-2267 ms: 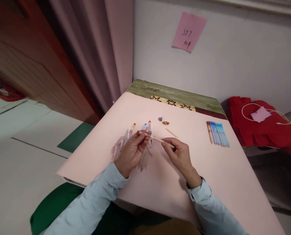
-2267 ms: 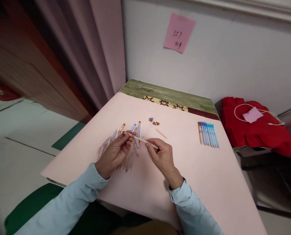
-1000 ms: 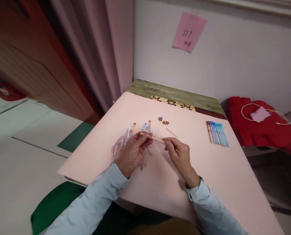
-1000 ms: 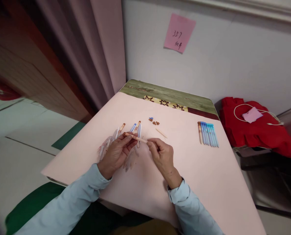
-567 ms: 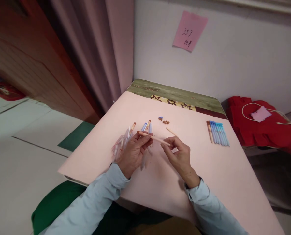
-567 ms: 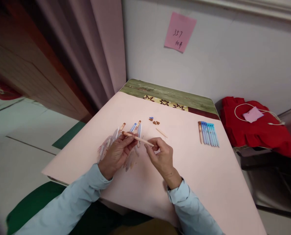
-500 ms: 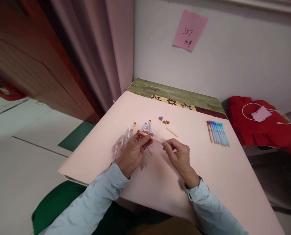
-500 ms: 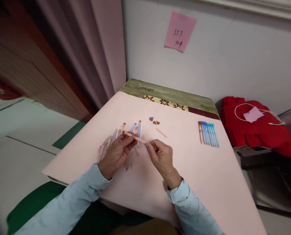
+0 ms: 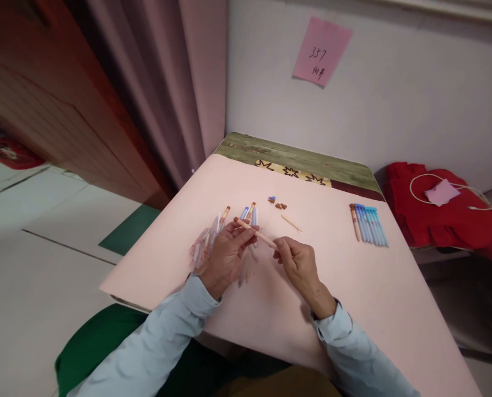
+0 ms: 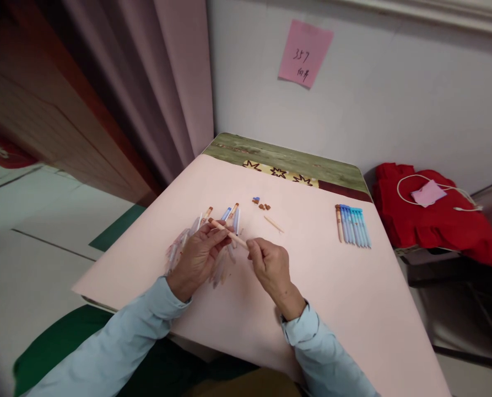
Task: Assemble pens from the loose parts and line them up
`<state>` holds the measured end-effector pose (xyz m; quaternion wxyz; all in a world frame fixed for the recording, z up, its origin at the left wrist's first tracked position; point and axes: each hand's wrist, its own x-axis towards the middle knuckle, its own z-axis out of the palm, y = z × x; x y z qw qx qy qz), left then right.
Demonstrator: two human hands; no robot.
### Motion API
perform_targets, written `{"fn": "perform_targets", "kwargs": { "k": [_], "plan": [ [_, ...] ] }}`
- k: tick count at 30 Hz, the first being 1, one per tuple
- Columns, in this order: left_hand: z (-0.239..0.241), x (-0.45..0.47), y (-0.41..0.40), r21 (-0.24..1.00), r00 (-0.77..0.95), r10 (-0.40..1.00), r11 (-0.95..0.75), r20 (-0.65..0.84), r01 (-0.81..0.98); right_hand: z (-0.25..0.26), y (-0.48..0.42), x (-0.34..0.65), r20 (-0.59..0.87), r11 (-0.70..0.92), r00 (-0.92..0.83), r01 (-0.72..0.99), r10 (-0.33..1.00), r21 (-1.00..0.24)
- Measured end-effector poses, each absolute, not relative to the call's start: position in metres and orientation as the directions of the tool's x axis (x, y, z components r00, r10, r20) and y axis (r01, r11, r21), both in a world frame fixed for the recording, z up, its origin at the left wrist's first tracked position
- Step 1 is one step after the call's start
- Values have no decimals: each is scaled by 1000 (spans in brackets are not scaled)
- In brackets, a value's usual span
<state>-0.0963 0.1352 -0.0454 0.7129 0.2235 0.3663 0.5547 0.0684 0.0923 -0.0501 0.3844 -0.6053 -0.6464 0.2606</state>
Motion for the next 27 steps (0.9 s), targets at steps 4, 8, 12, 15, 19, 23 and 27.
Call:
{"fn": "perform_targets", "kwargs": {
  "k": [4,8,12,15,19,23,27],
  "plan": [
    [-46,-97,134,724,128,952,294,-277,-624,-51,93,67,210,140,42,618,977,-774],
    [-45,-96,133,735,136,952,299,-275,-609,-54,92,65,135,97,22,585,991,-805],
    [-44,-95,134,752,111,958,278,-266,-598,-59,91,64,-69,-17,-133,359,989,-933],
    [-45,-94,135,768,96,958,274,-270,-579,-61,92,60,-91,-44,-156,277,984,-960],
    [-48,-94,135,782,99,957,279,-271,-558,-60,93,56,-54,-43,-37,233,998,-971],
    [-50,-95,133,777,169,947,321,-273,-541,-59,91,53,-35,-35,4,204,999,-978],
    [-52,-97,133,780,227,932,361,-283,-511,-58,89,51,-99,-97,-28,70,995,-993]
  ]
}}
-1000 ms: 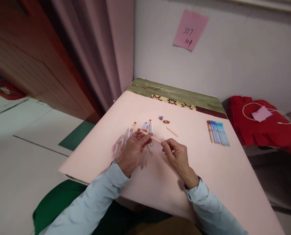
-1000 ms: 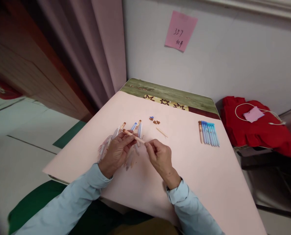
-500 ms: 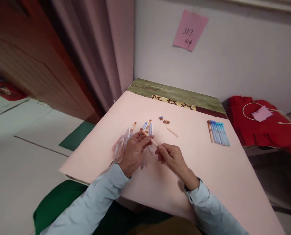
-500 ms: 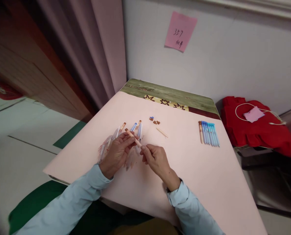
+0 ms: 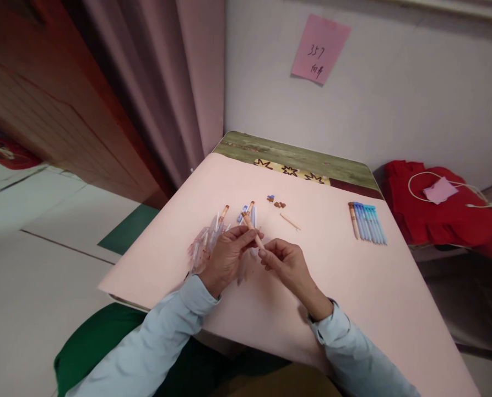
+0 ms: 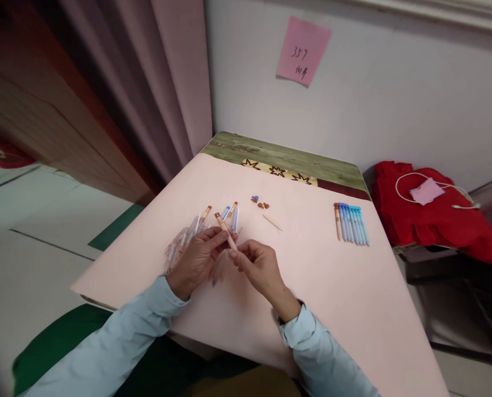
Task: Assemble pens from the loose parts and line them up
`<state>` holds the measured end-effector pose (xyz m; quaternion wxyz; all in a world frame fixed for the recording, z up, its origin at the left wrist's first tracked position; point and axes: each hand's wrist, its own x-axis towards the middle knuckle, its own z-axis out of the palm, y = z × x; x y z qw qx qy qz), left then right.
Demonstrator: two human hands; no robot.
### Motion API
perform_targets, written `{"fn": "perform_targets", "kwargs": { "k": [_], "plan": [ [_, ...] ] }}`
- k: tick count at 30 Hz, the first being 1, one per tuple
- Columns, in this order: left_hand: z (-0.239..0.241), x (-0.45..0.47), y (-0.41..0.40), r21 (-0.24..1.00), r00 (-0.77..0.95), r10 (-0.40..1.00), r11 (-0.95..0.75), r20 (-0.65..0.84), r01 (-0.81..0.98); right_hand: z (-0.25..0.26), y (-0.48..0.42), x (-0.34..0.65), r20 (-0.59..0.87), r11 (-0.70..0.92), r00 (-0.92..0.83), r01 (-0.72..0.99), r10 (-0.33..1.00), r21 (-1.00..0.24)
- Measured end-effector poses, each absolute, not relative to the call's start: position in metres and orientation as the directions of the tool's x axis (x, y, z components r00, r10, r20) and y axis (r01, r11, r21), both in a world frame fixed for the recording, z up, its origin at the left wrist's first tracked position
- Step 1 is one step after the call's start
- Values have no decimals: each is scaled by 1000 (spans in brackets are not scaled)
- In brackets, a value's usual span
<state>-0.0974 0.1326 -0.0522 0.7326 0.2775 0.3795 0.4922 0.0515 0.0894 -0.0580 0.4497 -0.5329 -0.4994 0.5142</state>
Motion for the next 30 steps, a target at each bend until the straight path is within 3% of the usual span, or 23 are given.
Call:
{"fn": "perform_targets", "kwargs": {
  "k": [4,12,16,20,24,26,28,30],
  "plan": [
    [-53,-100,133,794,271,925,369,-265,-484,-57,90,53,-196,-216,-159,-119,968,-969],
    [-49,-101,131,794,330,919,361,-215,-489,-59,91,56,-223,-395,-408,-407,885,-824],
    [-49,-101,130,788,327,919,365,-219,-497,-62,90,53,-282,-474,-431,-445,857,-760],
    [-52,-101,133,765,298,916,390,-268,-512,-68,93,56,-262,-322,-276,-203,925,-925],
    [-50,-104,134,781,284,914,397,-289,-482,-70,108,78,-41,-60,109,174,993,-983],
    [-48,-104,132,802,306,907,404,-289,-440,-68,124,95,113,1,239,425,965,-905],
    [-46,-104,129,820,339,902,399,-269,-410,-65,145,110,248,5,264,675,932,-737],
    [-45,-102,126,831,380,894,391,-239,-397,-64,170,121,259,-34,218,821,941,-570]
  ]
}}
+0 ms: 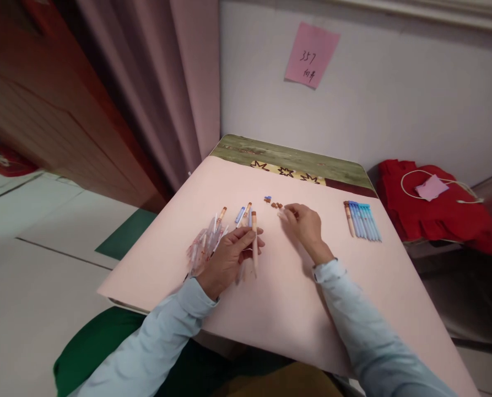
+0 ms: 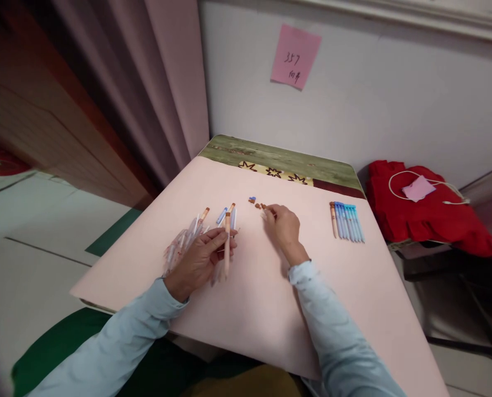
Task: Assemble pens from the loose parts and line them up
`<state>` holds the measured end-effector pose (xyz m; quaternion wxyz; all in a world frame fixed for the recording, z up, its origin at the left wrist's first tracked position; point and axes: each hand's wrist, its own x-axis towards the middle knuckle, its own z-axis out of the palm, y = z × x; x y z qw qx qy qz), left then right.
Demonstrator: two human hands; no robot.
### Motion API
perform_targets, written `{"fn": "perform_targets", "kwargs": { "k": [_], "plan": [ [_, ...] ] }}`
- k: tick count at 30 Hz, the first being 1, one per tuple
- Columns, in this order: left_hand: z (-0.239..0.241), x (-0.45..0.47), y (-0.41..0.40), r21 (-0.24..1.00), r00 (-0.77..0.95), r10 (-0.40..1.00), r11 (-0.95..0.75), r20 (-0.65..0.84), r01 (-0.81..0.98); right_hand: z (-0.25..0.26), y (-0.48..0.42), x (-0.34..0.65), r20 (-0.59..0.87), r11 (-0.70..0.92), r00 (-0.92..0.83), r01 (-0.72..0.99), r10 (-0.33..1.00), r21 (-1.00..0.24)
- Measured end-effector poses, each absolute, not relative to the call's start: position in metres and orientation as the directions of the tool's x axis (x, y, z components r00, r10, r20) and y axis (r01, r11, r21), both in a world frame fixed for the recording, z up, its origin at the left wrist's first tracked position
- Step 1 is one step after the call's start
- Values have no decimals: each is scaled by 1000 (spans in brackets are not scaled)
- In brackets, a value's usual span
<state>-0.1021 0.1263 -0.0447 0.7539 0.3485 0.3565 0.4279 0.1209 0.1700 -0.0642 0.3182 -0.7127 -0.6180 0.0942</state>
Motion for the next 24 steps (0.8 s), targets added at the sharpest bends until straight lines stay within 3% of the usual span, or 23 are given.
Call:
{"fn": "perform_targets", "kwargs": {
  "k": [5,10,12,14,16,18,20,24],
  "plan": [
    [-42,-100,124,816,444,874,397,-197,-420,-72,215,126,193,77,-4,926,981,-369],
    [-39,-105,124,782,461,862,431,-209,-451,-84,222,129,163,87,-32,936,986,-340],
    [-37,-107,124,770,468,858,443,-213,-460,-85,221,131,210,57,32,914,977,-402],
    [-37,-107,123,763,475,855,447,-210,-466,-80,217,130,258,27,150,816,954,-577],
    [-36,-107,122,762,481,853,445,-200,-471,-67,211,127,231,50,240,584,943,-810],
    [-35,-107,122,762,479,855,443,-200,-473,-47,202,121,174,107,219,290,960,-951],
    [-34,-107,122,769,466,861,436,-204,-468,-23,190,114,167,154,129,102,977,-983],
    [-31,-106,121,793,448,873,406,-191,-454,18,167,100,140,140,15,-10,990,-990]
  ]
}}
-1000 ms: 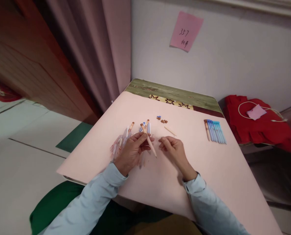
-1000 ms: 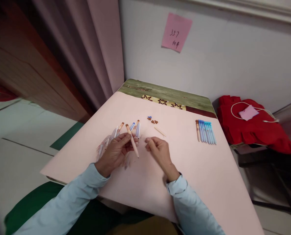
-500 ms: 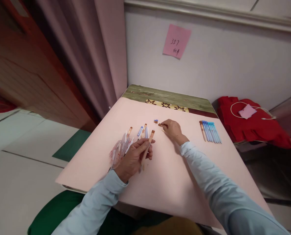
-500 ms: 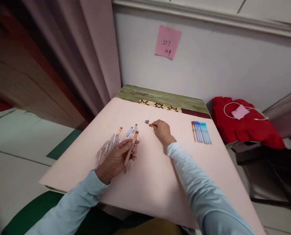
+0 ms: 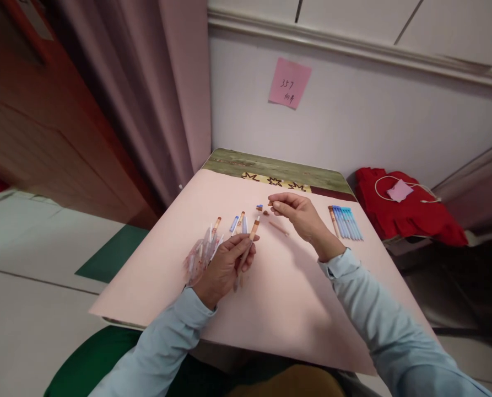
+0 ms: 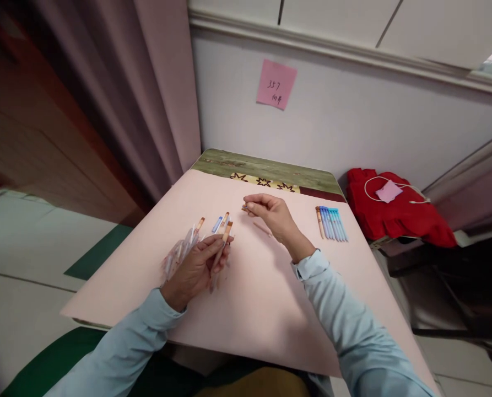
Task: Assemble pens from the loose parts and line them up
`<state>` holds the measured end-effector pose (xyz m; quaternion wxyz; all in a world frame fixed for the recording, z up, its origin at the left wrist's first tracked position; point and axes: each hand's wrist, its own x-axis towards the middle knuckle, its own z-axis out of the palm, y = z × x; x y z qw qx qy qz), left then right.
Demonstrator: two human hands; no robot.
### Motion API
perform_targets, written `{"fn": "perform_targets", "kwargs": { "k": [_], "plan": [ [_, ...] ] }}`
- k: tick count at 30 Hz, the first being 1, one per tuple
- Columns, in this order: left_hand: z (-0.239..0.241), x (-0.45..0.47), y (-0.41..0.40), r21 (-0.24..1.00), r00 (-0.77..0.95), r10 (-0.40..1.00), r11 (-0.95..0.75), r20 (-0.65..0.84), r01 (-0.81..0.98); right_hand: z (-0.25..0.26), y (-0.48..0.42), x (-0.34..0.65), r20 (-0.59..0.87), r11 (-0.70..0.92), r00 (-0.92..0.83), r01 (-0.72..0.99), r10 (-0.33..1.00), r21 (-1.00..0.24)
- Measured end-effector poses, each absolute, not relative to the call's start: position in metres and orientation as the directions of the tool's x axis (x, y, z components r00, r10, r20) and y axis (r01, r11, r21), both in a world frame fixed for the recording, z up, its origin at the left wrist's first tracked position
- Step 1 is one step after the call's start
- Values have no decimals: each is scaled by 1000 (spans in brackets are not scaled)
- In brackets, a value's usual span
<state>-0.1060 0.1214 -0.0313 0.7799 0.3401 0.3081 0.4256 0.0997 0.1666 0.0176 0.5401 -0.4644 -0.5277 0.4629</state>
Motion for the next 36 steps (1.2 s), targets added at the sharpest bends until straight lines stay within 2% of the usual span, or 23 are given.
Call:
{"fn": "perform_targets", "kwargs": {
  "k": [7,15,24,28,36],
  "plan": [
    [-26,-105,115,800,452,875,392,-173,-453,27,148,88,73,73,-24,-33,997,-997],
    [-24,-106,111,802,461,875,381,-151,-461,36,139,79,101,101,-14,-6,995,-995],
    [-19,-107,109,821,460,879,353,-127,-448,40,136,82,150,154,-56,72,987,-986],
    [-19,-107,108,829,471,874,348,-119,-437,46,134,84,189,207,-108,187,976,-960],
    [-22,-109,107,834,500,860,348,-102,-428,51,127,81,128,160,-169,191,977,-968]
  ]
}}
